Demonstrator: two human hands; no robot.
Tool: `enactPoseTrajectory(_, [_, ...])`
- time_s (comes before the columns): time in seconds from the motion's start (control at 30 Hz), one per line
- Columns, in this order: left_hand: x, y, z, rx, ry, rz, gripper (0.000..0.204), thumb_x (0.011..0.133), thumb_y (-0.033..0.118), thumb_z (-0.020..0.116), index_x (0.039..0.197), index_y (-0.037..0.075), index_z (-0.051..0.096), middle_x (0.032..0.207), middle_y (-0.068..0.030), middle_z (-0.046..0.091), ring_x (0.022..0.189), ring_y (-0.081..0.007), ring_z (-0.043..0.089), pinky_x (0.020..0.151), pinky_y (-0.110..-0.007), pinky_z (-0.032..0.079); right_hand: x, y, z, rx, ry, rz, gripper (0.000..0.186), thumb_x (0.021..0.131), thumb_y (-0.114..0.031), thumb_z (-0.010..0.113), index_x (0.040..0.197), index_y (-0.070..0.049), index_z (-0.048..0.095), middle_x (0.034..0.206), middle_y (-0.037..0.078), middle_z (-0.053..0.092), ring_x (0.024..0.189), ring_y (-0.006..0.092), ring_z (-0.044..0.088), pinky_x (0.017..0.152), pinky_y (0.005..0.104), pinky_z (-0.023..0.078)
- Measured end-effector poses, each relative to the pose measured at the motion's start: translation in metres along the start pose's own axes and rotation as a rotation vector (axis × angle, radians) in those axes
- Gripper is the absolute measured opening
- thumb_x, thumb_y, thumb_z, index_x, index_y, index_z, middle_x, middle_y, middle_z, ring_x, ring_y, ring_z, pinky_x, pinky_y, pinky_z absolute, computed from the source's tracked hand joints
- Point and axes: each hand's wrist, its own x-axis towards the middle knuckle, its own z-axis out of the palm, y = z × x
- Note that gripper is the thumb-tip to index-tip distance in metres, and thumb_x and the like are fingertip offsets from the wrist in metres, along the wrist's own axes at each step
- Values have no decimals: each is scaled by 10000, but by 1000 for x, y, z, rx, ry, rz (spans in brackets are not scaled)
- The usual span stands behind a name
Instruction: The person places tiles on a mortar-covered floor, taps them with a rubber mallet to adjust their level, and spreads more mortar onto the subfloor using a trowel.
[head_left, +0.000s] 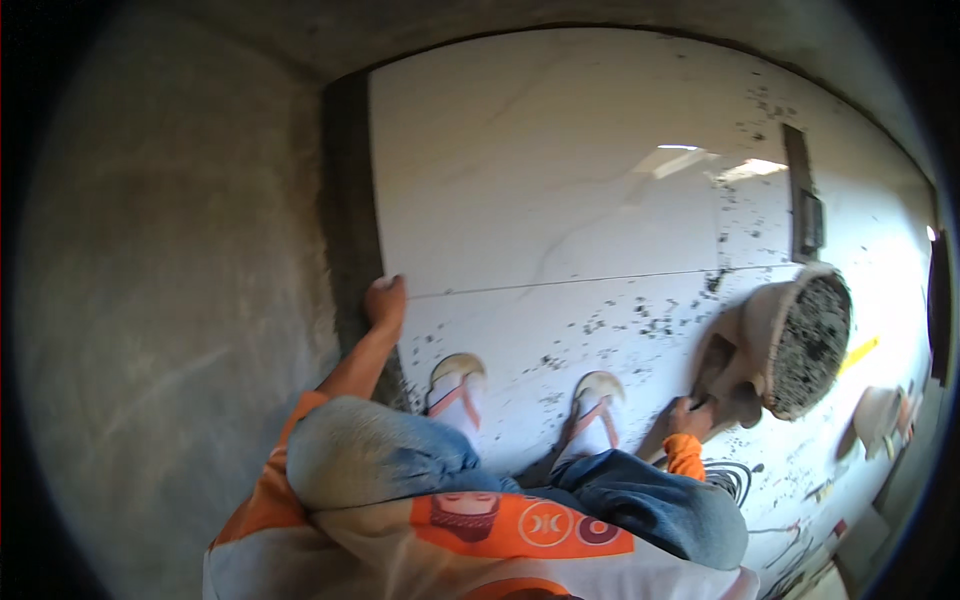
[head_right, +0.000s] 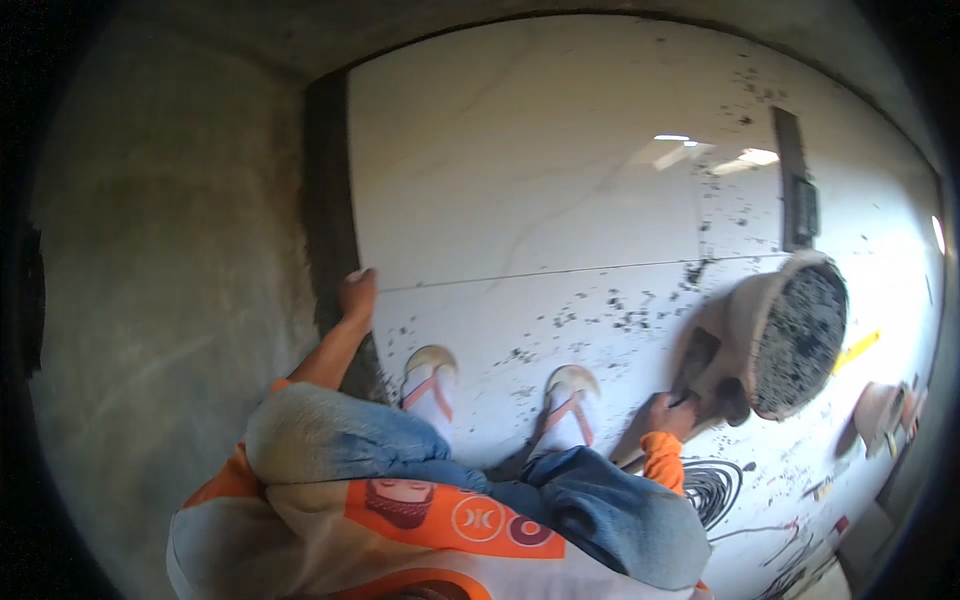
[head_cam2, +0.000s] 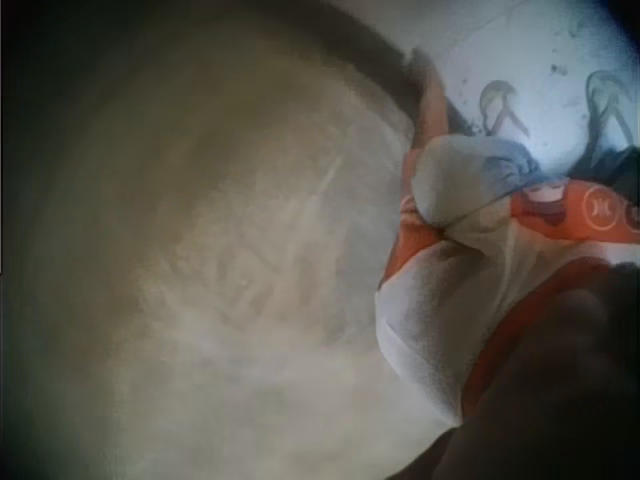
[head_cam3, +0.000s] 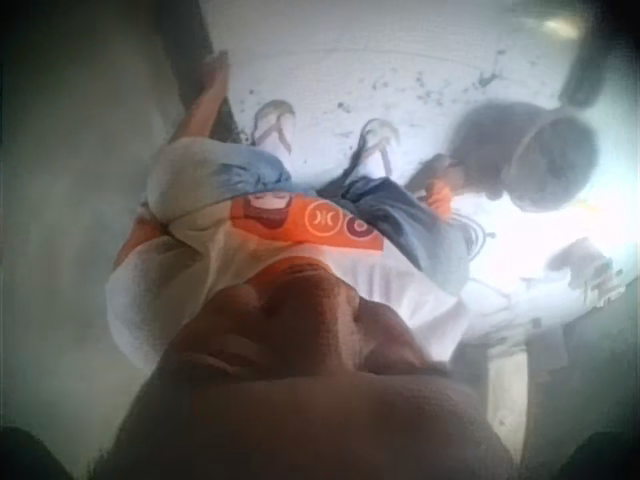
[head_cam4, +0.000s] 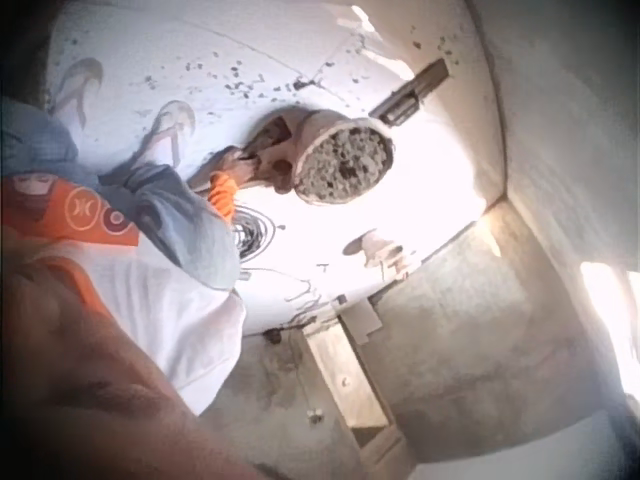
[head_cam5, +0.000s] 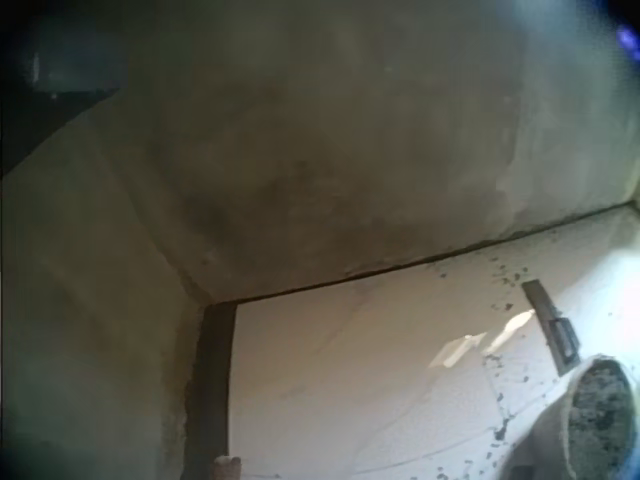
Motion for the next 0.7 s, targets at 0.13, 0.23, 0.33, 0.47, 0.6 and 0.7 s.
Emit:
enactPoseTrajectory(0.13, [26,-16,8,-250,-118,-182,403,833,327,573,922,-61,636,848,-143,663,819,-223,620,720,-369,473,5,-9,-9,10,-12,114,548,755,-279,589,1159,70,468,1049,322,541,992,481,526,910,475,413])
enactPoseTrajectory(0.23, [36,-16,16,-422,-65,-192,564,840,435,617,1066,-82,594,1009,-140,644,921,-207,594,782,-359,468,1,-9,-8,-6,60,61,526,741,-251,590,1145,65,475,1033,304,540,978,467,528,880,488,420])
enactPoseTrajectory(0.33, [21,11,4,-372,-171,-313,737,816,540,639,1188,-87,528,1141,-160,595,1011,-218,564,844,-354,455,-4,-12,-7,-193,247,11,549,740,-271,611,1165,51,480,1026,276,551,984,429,532,880,471,414])
enactPoseTrajectory(0.47, [37,0,-3,-285,-240,-306,873,774,640,625,1236,-88,491,1204,-173,557,1072,-243,538,909,-369,432,0,-84,-50,179,418,-565,400,791,-264,612,1075,12,555,971,180,603,913,367,572,828,418,444])
enactPoseTrajectory(0.6, [76,-47,-18,-397,-272,-349,892,718,748,585,1207,3,542,1101,-99,608,926,-216,587,731,-368,486,49,-146,-6,766,-499,-197,368,889,-337,586,1024,5,569,813,126,639,670,248,626,596,322,487])
enactPoseTrajectory(0.7, [27,12,-26,-380,-440,-427,803,687,793,562,1121,117,591,907,-7,631,702,-134,568,472,-309,387,80,-188,-8,1178,-818,301,472,897,-422,573,1050,23,548,789,139,626,652,235,619,582,330,499])
